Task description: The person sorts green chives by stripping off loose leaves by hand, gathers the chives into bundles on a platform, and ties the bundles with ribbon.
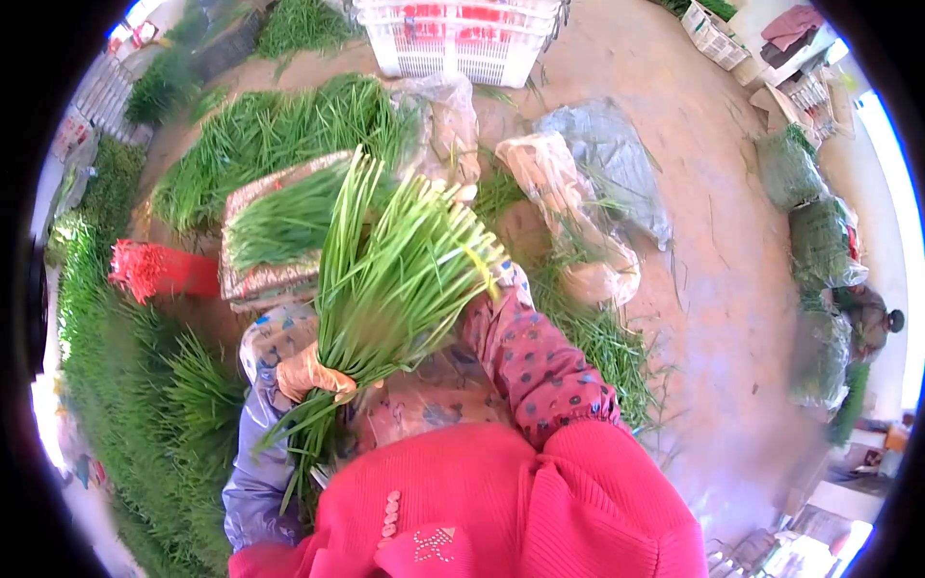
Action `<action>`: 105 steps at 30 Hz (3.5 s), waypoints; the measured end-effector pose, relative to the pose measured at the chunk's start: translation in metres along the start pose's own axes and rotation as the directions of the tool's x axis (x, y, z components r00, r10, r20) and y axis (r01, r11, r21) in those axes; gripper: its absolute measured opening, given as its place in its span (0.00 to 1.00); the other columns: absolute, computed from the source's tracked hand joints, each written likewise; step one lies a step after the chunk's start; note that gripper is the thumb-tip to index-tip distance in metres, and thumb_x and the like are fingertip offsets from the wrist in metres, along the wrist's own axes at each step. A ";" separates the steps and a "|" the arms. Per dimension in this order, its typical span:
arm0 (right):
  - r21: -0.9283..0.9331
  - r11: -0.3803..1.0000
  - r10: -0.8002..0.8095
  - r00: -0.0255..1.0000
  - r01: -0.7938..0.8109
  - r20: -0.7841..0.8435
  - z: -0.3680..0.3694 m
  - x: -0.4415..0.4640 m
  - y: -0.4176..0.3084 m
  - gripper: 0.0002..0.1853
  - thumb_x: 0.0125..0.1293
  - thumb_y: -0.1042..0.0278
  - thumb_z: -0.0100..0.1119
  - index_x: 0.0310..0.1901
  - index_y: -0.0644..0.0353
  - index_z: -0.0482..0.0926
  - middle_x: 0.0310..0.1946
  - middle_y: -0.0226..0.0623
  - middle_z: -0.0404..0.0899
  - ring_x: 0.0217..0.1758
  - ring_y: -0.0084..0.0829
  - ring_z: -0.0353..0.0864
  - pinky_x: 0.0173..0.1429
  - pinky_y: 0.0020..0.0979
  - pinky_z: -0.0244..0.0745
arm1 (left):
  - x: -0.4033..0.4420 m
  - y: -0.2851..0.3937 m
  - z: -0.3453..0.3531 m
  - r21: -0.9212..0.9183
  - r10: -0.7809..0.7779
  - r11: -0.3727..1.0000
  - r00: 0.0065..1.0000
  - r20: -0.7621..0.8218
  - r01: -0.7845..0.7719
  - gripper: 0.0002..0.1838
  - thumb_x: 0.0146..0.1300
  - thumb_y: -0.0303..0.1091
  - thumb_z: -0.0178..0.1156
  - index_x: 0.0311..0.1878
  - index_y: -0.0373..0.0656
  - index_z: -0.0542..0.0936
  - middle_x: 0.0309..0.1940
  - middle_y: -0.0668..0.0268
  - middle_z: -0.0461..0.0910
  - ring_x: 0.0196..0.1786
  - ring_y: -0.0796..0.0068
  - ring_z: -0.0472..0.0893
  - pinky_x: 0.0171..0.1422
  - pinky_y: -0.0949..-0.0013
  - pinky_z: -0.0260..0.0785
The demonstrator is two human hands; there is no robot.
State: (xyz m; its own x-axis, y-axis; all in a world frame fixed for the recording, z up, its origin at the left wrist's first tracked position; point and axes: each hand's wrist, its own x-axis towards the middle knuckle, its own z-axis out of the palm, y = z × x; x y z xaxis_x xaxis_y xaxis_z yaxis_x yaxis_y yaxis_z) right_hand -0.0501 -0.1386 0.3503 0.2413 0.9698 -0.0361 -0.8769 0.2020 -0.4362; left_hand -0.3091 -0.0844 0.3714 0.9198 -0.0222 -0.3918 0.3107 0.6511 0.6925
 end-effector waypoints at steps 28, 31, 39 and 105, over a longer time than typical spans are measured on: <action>-0.652 0.741 -0.532 0.731 0.158 -0.428 -0.043 -0.056 -0.204 0.06 0.68 0.64 0.45 0.33 0.51 0.70 0.17 0.17 0.62 0.15 0.15 0.54 0.19 0.22 0.51 | -0.014 -0.043 0.011 0.117 0.093 0.992 0.922 -0.377 -0.053 0.27 0.50 0.13 0.61 0.56 0.38 0.73 0.32 0.65 0.78 0.23 0.75 0.76 0.28 0.71 0.69; -0.833 0.513 -0.279 0.878 -0.206 -0.389 0.038 -0.072 -0.145 0.13 0.67 0.63 0.53 0.50 0.59 0.74 0.21 0.22 0.69 0.18 0.15 0.57 0.20 0.21 0.55 | -0.008 -0.034 0.021 0.187 0.138 0.981 0.891 -0.432 -0.061 0.26 0.51 0.14 0.60 0.56 0.38 0.73 0.32 0.66 0.79 0.24 0.78 0.75 0.27 0.71 0.68; -0.886 -0.351 -0.057 0.951 -0.303 -0.303 0.053 -0.047 -0.046 0.24 0.56 0.60 0.66 0.52 0.65 0.77 0.38 0.49 0.83 0.42 0.36 0.83 0.51 0.34 0.75 | 0.007 -0.034 0.039 0.787 0.606 0.604 0.713 -0.351 -0.126 0.33 0.54 0.20 0.60 0.67 0.40 0.67 0.49 0.59 0.82 0.52 0.76 0.80 0.56 0.73 0.70; -0.881 -0.449 -0.292 0.956 -0.150 -0.014 -0.016 -0.137 -0.110 0.10 0.62 0.61 0.54 0.44 0.46 0.81 0.30 0.43 0.80 0.34 0.47 0.79 0.38 0.42 0.73 | 0.019 -0.026 0.048 0.602 0.691 -0.636 0.704 0.164 0.483 0.50 0.50 0.20 0.56 0.71 0.84 0.55 0.47 0.58 0.75 0.21 0.73 0.71 0.23 0.72 0.70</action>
State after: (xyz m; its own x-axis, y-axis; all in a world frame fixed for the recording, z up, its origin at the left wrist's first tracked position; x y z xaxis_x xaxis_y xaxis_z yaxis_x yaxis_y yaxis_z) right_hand 0.0198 -0.2956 0.3892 0.4927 0.8665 0.0801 0.7234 -0.3568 -0.5911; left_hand -0.2883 -0.1386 0.3752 0.9018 0.3093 0.3017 0.3910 -0.8813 -0.2653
